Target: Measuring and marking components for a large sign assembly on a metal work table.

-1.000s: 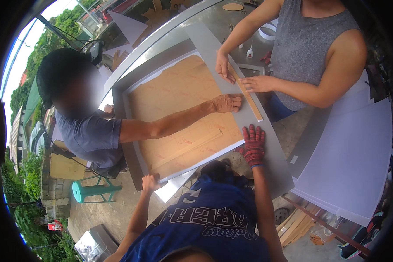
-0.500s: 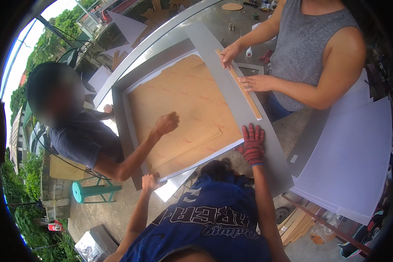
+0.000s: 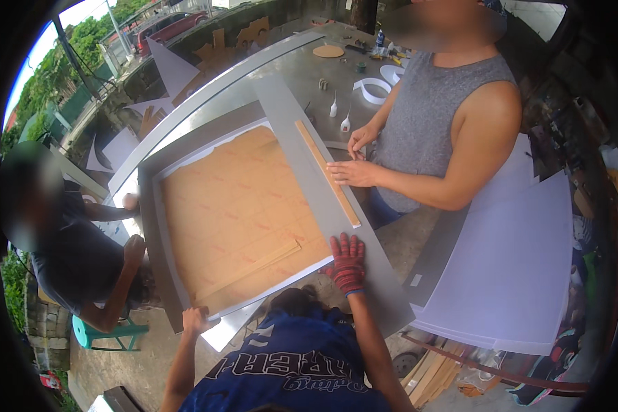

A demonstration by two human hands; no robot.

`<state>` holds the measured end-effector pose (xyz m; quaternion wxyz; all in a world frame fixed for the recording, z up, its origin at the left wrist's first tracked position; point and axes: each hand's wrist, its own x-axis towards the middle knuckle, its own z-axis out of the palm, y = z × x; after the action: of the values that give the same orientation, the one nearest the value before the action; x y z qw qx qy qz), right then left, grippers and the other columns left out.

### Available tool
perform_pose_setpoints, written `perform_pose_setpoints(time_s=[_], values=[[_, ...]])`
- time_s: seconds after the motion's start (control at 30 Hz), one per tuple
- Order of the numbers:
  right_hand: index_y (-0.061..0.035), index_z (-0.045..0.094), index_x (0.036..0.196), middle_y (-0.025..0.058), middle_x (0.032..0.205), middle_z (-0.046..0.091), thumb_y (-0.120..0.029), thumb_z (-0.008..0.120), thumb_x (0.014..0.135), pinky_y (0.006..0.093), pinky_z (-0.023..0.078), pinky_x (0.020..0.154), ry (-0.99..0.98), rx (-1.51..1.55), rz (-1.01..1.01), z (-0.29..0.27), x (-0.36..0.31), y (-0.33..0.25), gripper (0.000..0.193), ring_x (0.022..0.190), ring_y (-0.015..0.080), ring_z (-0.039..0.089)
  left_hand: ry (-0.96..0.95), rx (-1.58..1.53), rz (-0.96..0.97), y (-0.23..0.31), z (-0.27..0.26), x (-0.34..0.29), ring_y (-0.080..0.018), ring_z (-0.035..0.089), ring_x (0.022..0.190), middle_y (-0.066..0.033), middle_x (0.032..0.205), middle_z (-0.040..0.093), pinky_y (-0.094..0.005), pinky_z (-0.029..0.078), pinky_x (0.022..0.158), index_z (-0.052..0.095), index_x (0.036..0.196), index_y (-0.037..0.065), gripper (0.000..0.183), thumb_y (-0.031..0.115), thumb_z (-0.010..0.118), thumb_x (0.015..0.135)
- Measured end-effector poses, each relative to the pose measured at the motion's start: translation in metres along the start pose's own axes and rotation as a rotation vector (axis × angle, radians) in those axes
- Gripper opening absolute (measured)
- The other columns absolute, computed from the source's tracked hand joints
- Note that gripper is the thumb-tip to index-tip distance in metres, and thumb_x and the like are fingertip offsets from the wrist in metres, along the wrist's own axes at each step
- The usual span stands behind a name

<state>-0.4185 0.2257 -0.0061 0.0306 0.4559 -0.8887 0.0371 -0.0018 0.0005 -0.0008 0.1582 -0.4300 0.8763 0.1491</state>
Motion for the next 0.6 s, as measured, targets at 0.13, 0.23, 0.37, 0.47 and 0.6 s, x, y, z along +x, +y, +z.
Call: perform_pose_setpoints(time_s=[0.13, 0.23, 0.37, 0.47, 0.6], values=[[-0.0148, 0.032, 0.141, 0.0154, 0.145, 0.028, -0.061, 0.07, 0.059, 0.0555, 0.01, 0.111, -0.024, -0.002, 0.012, 0.002, -0.001, 0.002, 0.101, 0.136, 0.0398, 0.019, 0.018, -0.057, 0.019, 0.006, -0.006, -0.002, -0.0305, 0.067, 0.074, -0.0147, 0.073, 0.068, -0.04, 0.052, 0.071, 0.07, 0.082, 0.009, 0.047, 0.05, 0.072, 0.058], [-0.0147, 0.032, 0.141, 0.0159, 0.145, 0.028, -0.062, 0.069, 0.059, 0.0559, 0.01, 0.111, 0.014, -0.013, -0.011, 0.005, 0.0, 0.005, 0.102, 0.136, 0.0402, 0.019, 0.011, -0.068, 0.004, 0.003, -0.002, 0.0, -0.0302, 0.067, 0.073, -0.0144, 0.072, 0.068, -0.04, 0.052, 0.07, 0.07, 0.081, 0.008, 0.047, 0.049, 0.072, 0.057], [-0.0146, 0.029, 0.142, 0.0161, 0.148, 0.023, -0.065, 0.067, 0.059, 0.0554, 0.008, 0.111, -0.048, -0.009, 0.008, 0.004, 0.002, 0.004, 0.105, 0.137, 0.0396, 0.016, 0.045, -0.053, 0.026, -0.001, 0.005, 0.003, -0.0301, 0.067, 0.071, -0.014, 0.07, 0.067, -0.0402, 0.052, 0.068, 0.07, 0.078, 0.009, 0.046, 0.049, 0.073, 0.055], [-0.0144, 0.03, 0.142, 0.0162, 0.148, 0.023, -0.065, 0.068, 0.059, 0.0556, 0.008, 0.111, -0.055, -0.008, 0.009, 0.003, 0.002, 0.005, 0.105, 0.137, 0.0399, 0.016, 0.063, -0.044, 0.023, -0.001, 0.008, 0.005, -0.0303, 0.067, 0.07, -0.0135, 0.069, 0.067, -0.0397, 0.052, 0.067, 0.07, 0.076, 0.009, 0.046, 0.049, 0.074, 0.054], [-0.0142, 0.03, 0.142, 0.0164, 0.148, 0.024, -0.064, 0.068, 0.059, 0.0559, 0.009, 0.111, -0.034, -0.006, 0.006, 0.004, 0.002, 0.004, 0.104, 0.137, 0.0403, 0.017, 0.074, -0.047, 0.021, -0.002, 0.008, 0.004, -0.0301, 0.067, 0.069, -0.013, 0.069, 0.067, -0.0396, 0.052, 0.067, 0.07, 0.076, 0.009, 0.046, 0.049, 0.074, 0.053]])
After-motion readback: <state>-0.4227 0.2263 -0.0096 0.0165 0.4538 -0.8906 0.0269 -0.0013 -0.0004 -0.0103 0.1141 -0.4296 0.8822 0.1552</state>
